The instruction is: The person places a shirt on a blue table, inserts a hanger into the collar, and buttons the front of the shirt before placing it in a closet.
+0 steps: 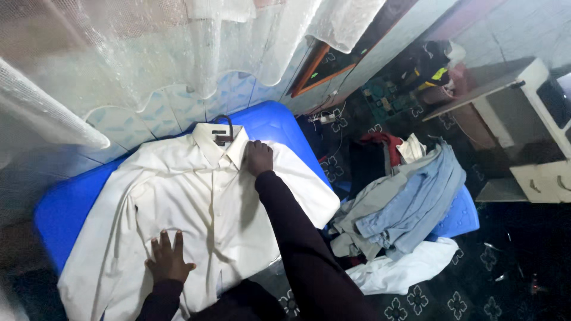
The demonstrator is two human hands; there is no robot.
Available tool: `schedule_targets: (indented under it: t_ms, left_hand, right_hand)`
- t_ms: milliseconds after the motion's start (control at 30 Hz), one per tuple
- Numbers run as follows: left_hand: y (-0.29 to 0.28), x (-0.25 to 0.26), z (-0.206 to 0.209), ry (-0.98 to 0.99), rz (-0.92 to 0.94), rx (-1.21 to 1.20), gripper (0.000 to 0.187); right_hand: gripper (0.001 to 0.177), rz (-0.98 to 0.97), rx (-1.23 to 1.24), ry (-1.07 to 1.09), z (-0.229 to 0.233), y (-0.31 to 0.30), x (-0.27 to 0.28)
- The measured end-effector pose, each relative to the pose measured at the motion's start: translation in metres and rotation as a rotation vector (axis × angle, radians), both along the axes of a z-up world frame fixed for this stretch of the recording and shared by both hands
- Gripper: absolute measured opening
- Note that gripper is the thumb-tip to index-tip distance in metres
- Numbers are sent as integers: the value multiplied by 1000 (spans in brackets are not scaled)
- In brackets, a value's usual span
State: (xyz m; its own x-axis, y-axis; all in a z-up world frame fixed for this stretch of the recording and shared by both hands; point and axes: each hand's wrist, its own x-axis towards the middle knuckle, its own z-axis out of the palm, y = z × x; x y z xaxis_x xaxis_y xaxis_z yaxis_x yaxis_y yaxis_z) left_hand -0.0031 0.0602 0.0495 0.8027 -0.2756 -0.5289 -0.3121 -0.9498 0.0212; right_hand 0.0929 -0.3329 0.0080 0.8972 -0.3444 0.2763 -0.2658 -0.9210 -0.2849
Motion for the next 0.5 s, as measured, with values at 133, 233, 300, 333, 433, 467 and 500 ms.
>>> schedule_targets:
  t_ms: [133,233,300,333,433,467,500]
  left_hand:
    - [-2,2,6,16,19,-7,121]
    - [-5,6,11,23,36,-9,120]
    - [-9,5,13,28,44,-12,120]
    - [-9,7,13,42,39,-10,121]
    - [-10,16,14,41,35,13,120]
    - [-12,18,14,32,26,29,119]
    - [-14,21,15,36,23,29,119]
  right_hand:
    - [25,-94,47,219,-29,-8,0]
    - [22,-113,163,108,-30,-21,3]
    - [22,-128,234,5,-23,-36,5]
    - [19,-164,324,-105,-17,-45,6]
    - [17,-197,447,-293,7,-68,24]
    - [19,-208,472,-369,16,-79,30]
    - [19,-212,471,-366,25,-86,34]
